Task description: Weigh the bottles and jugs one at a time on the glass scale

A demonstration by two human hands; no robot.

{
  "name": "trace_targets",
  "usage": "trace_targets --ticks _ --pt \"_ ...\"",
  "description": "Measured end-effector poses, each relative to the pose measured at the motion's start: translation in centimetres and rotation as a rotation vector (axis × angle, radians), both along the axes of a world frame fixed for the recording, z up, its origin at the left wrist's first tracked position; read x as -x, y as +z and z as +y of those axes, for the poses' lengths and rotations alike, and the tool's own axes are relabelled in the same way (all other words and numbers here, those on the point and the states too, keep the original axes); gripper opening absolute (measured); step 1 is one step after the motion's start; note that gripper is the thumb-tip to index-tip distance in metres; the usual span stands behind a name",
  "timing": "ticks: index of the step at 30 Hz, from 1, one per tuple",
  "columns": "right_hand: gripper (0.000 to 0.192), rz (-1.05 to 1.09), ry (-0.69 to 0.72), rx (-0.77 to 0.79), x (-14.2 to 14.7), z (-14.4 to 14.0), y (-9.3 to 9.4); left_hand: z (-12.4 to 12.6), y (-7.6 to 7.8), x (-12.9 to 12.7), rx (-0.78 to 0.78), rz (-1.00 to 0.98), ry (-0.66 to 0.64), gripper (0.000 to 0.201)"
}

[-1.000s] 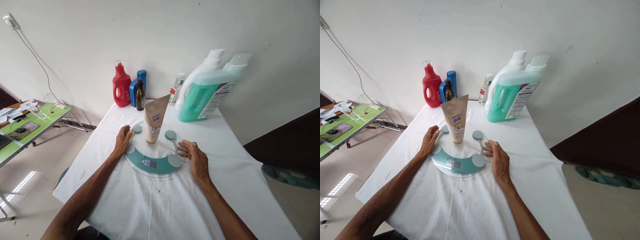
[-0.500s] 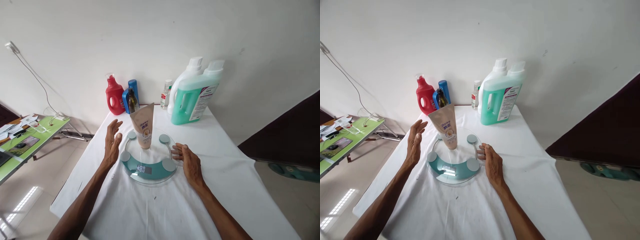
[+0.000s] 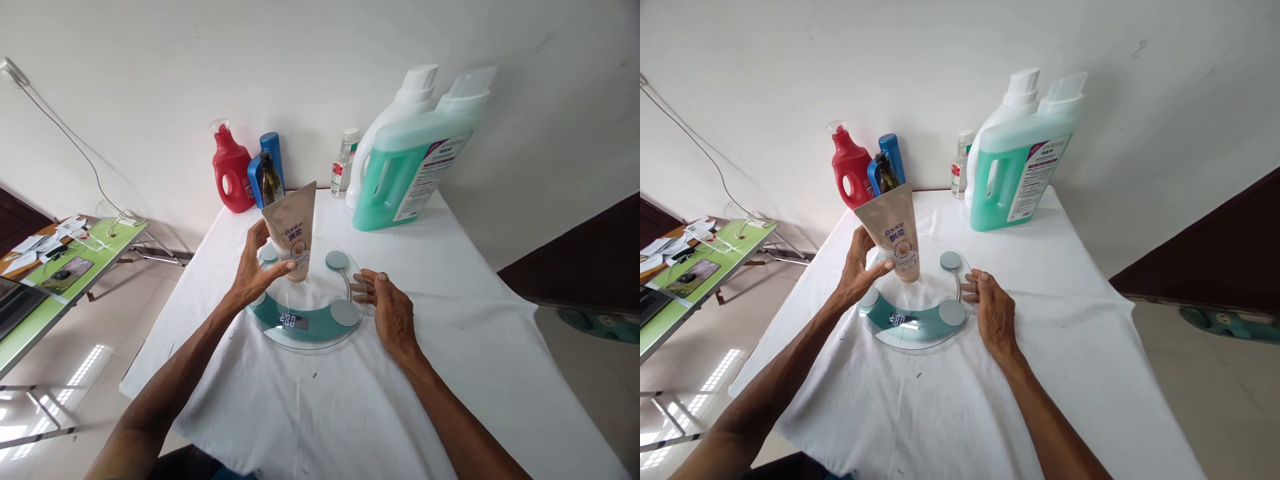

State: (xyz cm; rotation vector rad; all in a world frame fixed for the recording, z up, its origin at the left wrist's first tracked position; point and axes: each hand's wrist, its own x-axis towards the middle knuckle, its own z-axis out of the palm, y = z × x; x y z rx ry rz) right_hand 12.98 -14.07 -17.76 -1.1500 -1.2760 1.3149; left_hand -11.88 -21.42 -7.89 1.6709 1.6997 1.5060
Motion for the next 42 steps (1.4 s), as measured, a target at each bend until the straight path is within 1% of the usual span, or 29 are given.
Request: trace_targets --ticks 2,5,7,12,16,20,22,24,26,27,29,31,34,37,39,42 --pt "0.087 -0.010 0.001 0.006 -0.1 -0.1 0.1 0.6 -0.3 -0.1 0.038 -0.012 -0.004 0.087" --pt "0.087 -0.020 0.002 0.009 -0.1 -0.2 0.3 1.3 -0.9 -0.3 0.117 -0.023 0.025 0.066" --pt "0.086 -0.021 0.002 0.010 -0.2 -0.2 0.4 1.6 -1.3 -0.5 0.168 -0.041 0.029 0.057" --pt "0.085 -0.012 0.011 0.011 -0.2 -0.2 0.4 2.1 -2.3 -0.8 0.261 -0.080 -0.005 0.048" --pt "0.081 0.001 0.002 0.010 -0.2 0.0 0.2 2.4 -2.7 -1.0 0.259 -0.062 -0.006 0.039" --pt "0.082 0.011 0.003 -0.023 -0.3 0.2 0.1 2.4 -2.6 -1.1 0.221 -0.015 0.061 0.031" --pt "0.081 0.014 0.010 -0.026 -0.4 0.3 0.3 2.7 -2.2 -1.0 0.215 -0.041 0.080 0.028" --pt "0.078 0.020 0.017 -0.034 -0.5 0.4 0.5 3.6 -1.3 -0.9 0.205 -0.071 0.080 0.028" --pt "0.075 0.028 0.014 -0.042 -0.6 0.4 0.6 5.3 -0.2 -0.7 0.164 -0.080 0.068 0.031" --pt "0.074 0.031 0.009 -0.044 -0.6 0.4 0.6 6.6 0.4 -0.6 0.137 -0.074 0.060 0.032" --pt "0.074 0.031 0.002 -0.039 -0.7 0.3 0.6 9.9 1.1 -0.5 0.085 -0.061 0.053 0.034" --pt "0.075 0.026 0.001 -0.031 -0.8 0.2 0.7 14.0 1.2 -0.5 0.066 -0.057 0.062 0.034" --pt "0.079 0.015 0.004 -0.002 -0.9 0.1 0.8 20.2 -0.1 -0.9 0.083 -0.081 0.096 0.033" --pt "0.087 0.006 -0.009 0.047 -0.9 0.1 0.6 25.2 -1.8 -1.9 0.101 -0.110 0.120 0.034" --pt "0.089 -0.006 -0.014 0.070 -1.0 0.1 0.3 27.4 -3.0 -2.5 0.124 -0.091 0.119 0.035" --pt "0.083 -0.018 -0.027 0.092 -1.0 -0.1 0.1 29.3 -4.4 -3.1 0.163 -0.050 0.107 0.036"
